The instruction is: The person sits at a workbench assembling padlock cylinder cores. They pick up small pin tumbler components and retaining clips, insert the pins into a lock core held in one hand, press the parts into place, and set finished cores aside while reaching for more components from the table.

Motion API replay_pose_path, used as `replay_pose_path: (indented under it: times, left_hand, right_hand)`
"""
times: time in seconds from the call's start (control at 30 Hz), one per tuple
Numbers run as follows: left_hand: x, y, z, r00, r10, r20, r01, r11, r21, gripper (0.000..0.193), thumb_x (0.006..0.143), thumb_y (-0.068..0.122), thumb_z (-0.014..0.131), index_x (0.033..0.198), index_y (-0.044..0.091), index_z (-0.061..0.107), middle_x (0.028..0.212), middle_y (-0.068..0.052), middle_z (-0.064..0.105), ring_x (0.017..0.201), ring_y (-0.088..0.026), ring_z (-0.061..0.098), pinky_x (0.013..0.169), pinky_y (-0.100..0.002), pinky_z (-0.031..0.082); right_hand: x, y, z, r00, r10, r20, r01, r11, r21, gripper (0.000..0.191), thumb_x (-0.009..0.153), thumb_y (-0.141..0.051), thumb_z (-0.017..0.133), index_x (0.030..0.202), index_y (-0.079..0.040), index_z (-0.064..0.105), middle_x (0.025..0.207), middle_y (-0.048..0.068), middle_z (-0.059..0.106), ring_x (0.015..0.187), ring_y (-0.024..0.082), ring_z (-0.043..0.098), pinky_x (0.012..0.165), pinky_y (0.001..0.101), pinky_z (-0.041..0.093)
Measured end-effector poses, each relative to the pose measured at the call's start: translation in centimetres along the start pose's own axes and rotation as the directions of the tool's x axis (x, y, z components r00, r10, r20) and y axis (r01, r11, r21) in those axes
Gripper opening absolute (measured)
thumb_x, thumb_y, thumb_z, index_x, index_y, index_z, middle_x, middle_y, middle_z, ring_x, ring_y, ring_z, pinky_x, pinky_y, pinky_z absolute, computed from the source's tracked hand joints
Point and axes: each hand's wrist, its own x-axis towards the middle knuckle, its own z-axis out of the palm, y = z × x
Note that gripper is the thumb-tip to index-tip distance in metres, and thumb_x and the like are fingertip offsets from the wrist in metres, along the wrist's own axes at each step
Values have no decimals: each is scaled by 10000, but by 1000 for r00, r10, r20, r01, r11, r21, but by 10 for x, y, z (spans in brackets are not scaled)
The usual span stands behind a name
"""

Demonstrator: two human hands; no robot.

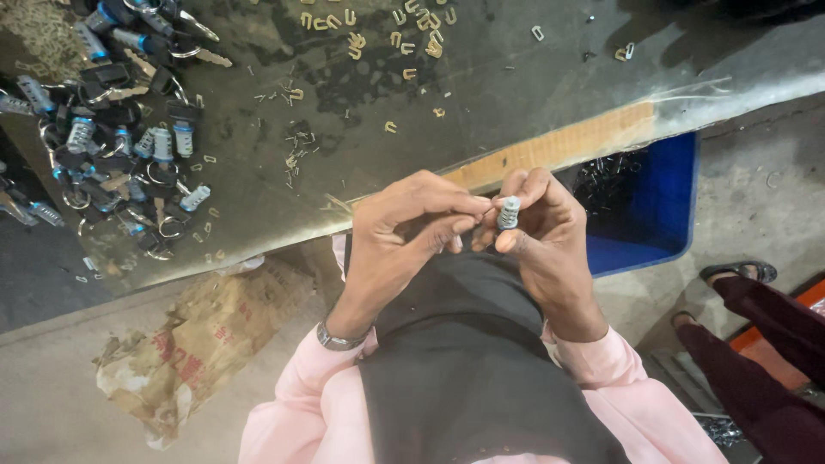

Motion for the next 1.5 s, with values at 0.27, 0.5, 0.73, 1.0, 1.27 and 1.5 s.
replay_pose_path:
  times: [0.27,0.5,0.73,1.0,1.27,1.5]
  left_hand:
    - [0,4,1,996,27,-84,-18,994,106,192,957,-63,735,1137,3,722,1040,-67,725,853,-86,685,722,-229,572]
    - [0,8,3,937,347,-35,-278,803,528,187,931,-68,768,1080,28,711,1033,-66,731,827,-117,720,700,-213,564]
    - [6,6,14,853,517,70,-420,600,681,229,911,-31,819,1091,36,696,994,-68,725,841,-175,726,731,-290,574]
    - [5,0,13,902,427,59,-362,675,643,214,926,13,831,1103,66,724,1054,-40,732,859,-170,745,738,-249,572]
    - [10,2,11,958,234,164,-267,938,223,250,897,68,826,1120,34,719,1084,-49,646,1079,-162,656,964,-301,535]
    - [0,-11,6,979,202,26,-203,965,169,231,947,63,781,1127,18,644,1070,-45,692,1004,-117,661,904,-256,531]
  right_hand:
    - [1,1,0,999,32,-7,-32,998,-45,354,863,-11,868,1031,-59,560,1015,58,581,922,176,691,755,358,627]
    - [3,2,-1,998,56,-14,-56,998,-42,318,855,-4,840,1021,-40,572,1024,59,582,957,168,703,735,368,648]
    - [-2,6,-10,1000,19,1,-19,998,-66,333,855,9,849,1025,-39,567,1014,51,574,866,178,700,718,350,619]
    - [-3,-2,-5,999,-33,-21,26,965,-259,269,826,39,844,952,14,607,962,56,601,854,137,658,755,280,571]
    - [-10,-54,12,963,-197,184,266,590,-763,244,742,-42,828,902,24,656,901,102,678,829,171,663,717,303,526]
    - [70,-109,-55,556,-801,221,97,-202,-975,242,980,-259,808,1109,-62,757,907,90,650,704,121,543,563,277,371]
